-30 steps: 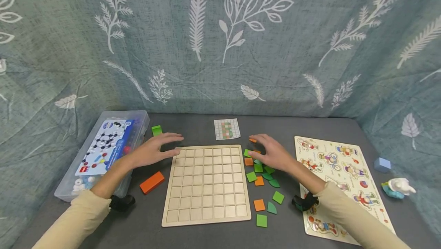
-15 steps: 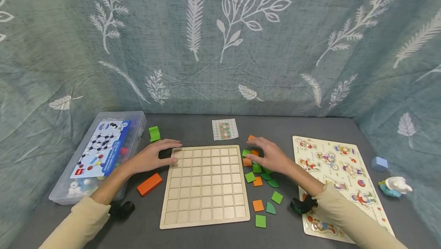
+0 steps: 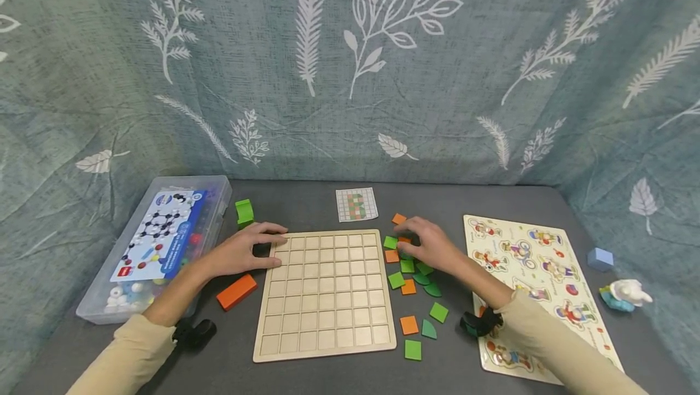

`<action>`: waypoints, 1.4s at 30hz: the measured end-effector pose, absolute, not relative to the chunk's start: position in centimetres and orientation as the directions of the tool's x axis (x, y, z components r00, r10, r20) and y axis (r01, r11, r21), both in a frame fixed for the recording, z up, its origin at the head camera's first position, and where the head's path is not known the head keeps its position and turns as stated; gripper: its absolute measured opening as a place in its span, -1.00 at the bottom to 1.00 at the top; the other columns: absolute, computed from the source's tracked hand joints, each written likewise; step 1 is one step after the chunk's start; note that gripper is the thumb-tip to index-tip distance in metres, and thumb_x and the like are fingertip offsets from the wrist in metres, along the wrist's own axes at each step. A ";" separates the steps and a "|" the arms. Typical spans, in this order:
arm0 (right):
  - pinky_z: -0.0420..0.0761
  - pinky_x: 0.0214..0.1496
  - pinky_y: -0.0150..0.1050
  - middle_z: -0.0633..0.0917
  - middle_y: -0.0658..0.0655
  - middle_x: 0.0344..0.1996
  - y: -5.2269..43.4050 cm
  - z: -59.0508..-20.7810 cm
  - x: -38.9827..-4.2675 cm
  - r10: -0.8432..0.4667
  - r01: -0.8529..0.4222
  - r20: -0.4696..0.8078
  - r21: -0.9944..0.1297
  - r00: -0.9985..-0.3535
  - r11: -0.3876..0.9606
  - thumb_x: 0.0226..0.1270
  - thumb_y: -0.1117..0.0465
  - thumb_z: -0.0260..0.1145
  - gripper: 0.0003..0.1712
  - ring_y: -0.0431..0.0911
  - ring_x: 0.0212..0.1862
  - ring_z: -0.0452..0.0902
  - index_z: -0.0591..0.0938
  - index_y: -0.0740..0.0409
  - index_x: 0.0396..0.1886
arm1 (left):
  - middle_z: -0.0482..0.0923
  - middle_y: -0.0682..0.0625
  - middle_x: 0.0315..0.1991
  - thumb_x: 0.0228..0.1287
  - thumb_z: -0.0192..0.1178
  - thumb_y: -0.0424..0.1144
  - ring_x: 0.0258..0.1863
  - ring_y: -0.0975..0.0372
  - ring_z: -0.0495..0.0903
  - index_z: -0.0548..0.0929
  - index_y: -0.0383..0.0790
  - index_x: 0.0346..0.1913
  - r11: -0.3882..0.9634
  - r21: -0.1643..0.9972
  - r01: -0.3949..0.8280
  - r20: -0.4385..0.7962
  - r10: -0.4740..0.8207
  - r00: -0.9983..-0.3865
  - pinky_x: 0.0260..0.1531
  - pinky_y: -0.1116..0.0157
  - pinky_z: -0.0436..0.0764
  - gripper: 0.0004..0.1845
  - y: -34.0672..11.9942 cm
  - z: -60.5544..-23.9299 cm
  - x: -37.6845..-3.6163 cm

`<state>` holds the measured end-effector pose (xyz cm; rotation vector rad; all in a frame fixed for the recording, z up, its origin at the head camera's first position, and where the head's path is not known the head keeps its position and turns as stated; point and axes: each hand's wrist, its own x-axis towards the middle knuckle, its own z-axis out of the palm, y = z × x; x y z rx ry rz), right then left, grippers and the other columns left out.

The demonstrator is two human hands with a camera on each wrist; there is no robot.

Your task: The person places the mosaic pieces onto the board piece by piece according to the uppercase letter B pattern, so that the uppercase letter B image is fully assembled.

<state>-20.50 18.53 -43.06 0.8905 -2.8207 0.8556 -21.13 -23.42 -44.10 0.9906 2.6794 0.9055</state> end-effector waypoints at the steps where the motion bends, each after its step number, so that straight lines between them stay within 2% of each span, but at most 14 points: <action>1: 0.58 0.05 0.04 0.63 0.27 -0.01 18.6 -43.1 -20.8 -0.497 -0.540 0.228 -0.492 -0.837 0.683 0.28 0.23 0.37 -0.63 0.14 0.03 0.58 0.62 0.29 0.04 | 0.40 -0.13 0.31 0.22 0.33 -0.03 0.30 -0.13 0.35 0.60 -0.19 0.21 0.601 0.586 0.544 0.069 0.632 -0.772 0.15 -0.21 0.37 -0.47 -23.4 -44.1 -21.1; 5: 0.56 0.06 0.07 0.62 0.33 -0.01 18.9 -43.5 -22.5 -0.444 -0.500 0.236 -0.499 -0.864 0.707 0.27 0.28 0.36 -0.65 0.18 0.02 0.57 0.63 0.33 0.02 | 0.41 -0.11 0.29 0.21 0.34 -0.02 0.28 -0.11 0.37 0.60 -0.18 0.21 0.605 0.579 0.547 0.068 0.633 -0.771 0.14 -0.19 0.39 -0.46 -23.4 -44.0 -21.2; 10: 0.57 -0.01 0.03 0.66 0.29 -0.09 18.9 -44.2 -24.3 -0.413 -0.449 0.190 -0.510 -0.891 0.734 0.25 0.28 0.37 -0.69 0.12 -0.06 0.58 0.68 0.31 -0.03 | 0.43 -0.08 0.24 0.20 0.35 0.00 0.23 -0.05 0.41 0.61 -0.16 0.19 0.613 0.572 0.545 0.064 0.629 -0.775 0.12 -0.14 0.43 -0.47 -23.3 -44.1 -21.2; 17: 0.59 -0.18 -0.08 0.66 0.22 -0.30 18.5 -44.2 -25.7 -0.413 -0.463 0.212 -0.474 -0.886 0.749 0.16 0.31 0.43 -0.89 0.03 -0.26 0.58 0.73 0.29 -0.34 | 0.48 -0.03 0.15 0.18 0.36 0.00 0.14 0.05 0.46 0.64 -0.12 0.15 0.619 0.553 0.558 0.080 0.627 -0.775 0.07 -0.06 0.48 -0.50 -23.3 -44.2 -21.3; 21: 0.59 -0.20 -0.07 0.66 0.20 -0.33 18.4 -44.0 -25.9 -0.410 -0.474 0.238 -0.459 -0.881 0.751 0.13 0.32 0.46 -0.92 0.03 -0.28 0.58 0.73 0.26 -0.41 | 0.50 0.00 0.11 0.17 0.37 -0.02 0.10 0.09 0.47 0.66 -0.09 0.13 0.613 0.551 0.566 0.091 0.630 -0.772 0.05 -0.03 0.49 -0.53 -23.3 -44.0 -21.4; 27: 0.58 -0.22 -0.14 0.66 0.19 -0.32 18.6 -43.9 -26.0 -0.427 -0.482 0.224 -0.443 -0.876 0.756 0.15 0.30 0.44 -0.93 -0.01 -0.30 0.58 0.73 0.23 -0.41 | 0.51 0.00 0.09 0.18 0.37 -0.04 0.09 0.10 0.46 0.67 -0.08 0.11 0.610 0.551 0.570 0.088 0.637 -0.766 0.03 -0.01 0.48 -0.56 -23.3 -43.8 -21.4; 34: 0.46 -0.31 -0.25 0.66 0.18 -0.32 18.4 -43.8 -26.1 -0.453 -0.509 0.232 -0.420 -0.861 0.752 0.16 0.28 0.44 -0.90 -0.09 -0.37 0.49 0.73 0.22 -0.34 | 0.48 -0.01 0.10 0.20 0.35 -0.02 0.11 0.08 0.44 0.67 -0.09 0.12 0.617 0.561 0.552 0.065 0.632 -0.773 0.05 -0.02 0.47 -0.56 -23.2 -43.9 -21.2; 42: 0.62 -0.21 -0.18 0.67 0.17 -0.26 14.8 -43.2 -25.0 -0.527 -0.599 0.296 -0.508 -0.796 0.619 0.19 0.29 0.42 -0.83 -0.03 -0.28 0.60 0.74 0.22 -0.21 | 0.48 0.02 0.10 0.20 0.35 0.01 0.11 0.10 0.44 0.67 -0.05 0.12 0.624 0.563 0.543 0.060 0.624 -0.779 0.05 -0.02 0.47 -0.56 -23.3 -44.3 -21.1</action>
